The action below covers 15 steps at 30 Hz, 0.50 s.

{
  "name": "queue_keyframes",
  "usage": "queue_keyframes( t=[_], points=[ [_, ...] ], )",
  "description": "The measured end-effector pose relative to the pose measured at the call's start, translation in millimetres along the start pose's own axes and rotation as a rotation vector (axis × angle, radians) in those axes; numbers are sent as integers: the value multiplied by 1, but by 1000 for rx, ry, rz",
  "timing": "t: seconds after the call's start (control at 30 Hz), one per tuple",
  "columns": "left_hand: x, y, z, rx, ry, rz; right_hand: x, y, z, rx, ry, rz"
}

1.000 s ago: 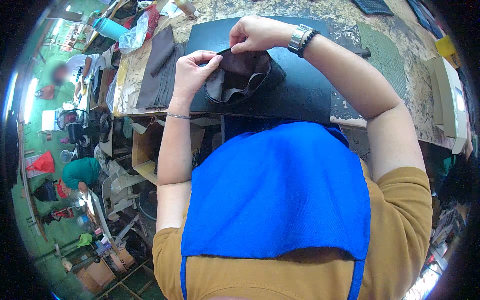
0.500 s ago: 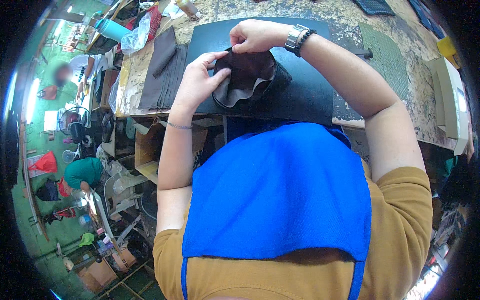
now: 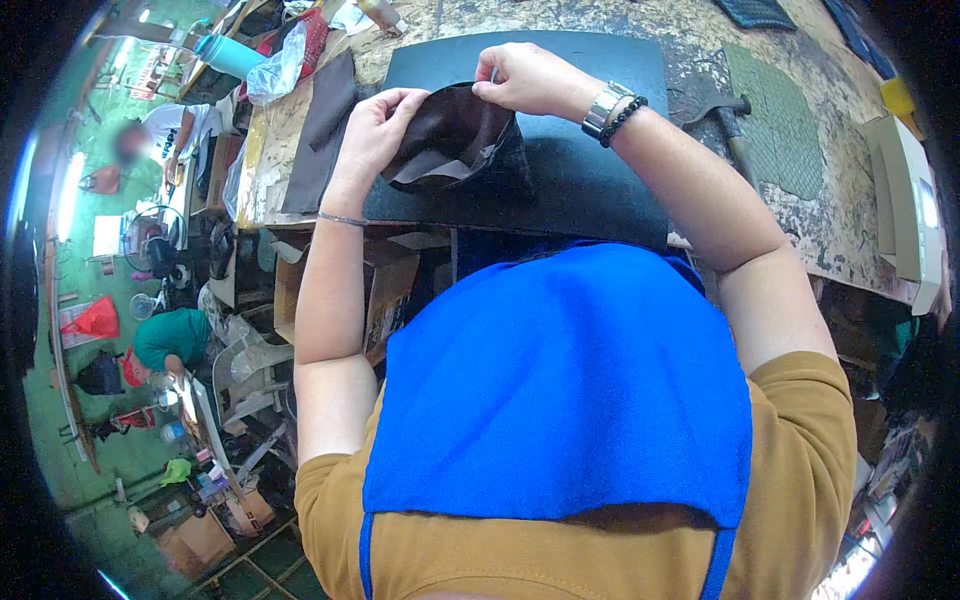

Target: Assembling the interior lining of a woven leather wallet and checking the fit.

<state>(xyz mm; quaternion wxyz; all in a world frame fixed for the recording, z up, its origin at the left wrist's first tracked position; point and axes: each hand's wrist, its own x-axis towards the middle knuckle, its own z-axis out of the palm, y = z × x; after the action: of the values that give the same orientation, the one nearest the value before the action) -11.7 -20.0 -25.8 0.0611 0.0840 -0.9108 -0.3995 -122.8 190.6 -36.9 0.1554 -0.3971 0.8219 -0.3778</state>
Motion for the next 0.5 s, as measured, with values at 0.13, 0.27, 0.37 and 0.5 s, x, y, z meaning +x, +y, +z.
queue_keyframes(
  t=[0.13, 0.27, 0.37, 0.5],
  points=[
    [10, -14, 0, -96, -33, -34, 4, 2, 9, -26, 198, -362],
    [11, -7, 2, -55, -95, 0, 6, -14, 9, -186, 186, -446],
    [13, -4, 1, -86, -175, -51, 10, -16, 12, -243, 181, -457],
    [16, -16, 2, -198, -215, -89, 16, -21, 11, -344, 131, -478]
  ],
)
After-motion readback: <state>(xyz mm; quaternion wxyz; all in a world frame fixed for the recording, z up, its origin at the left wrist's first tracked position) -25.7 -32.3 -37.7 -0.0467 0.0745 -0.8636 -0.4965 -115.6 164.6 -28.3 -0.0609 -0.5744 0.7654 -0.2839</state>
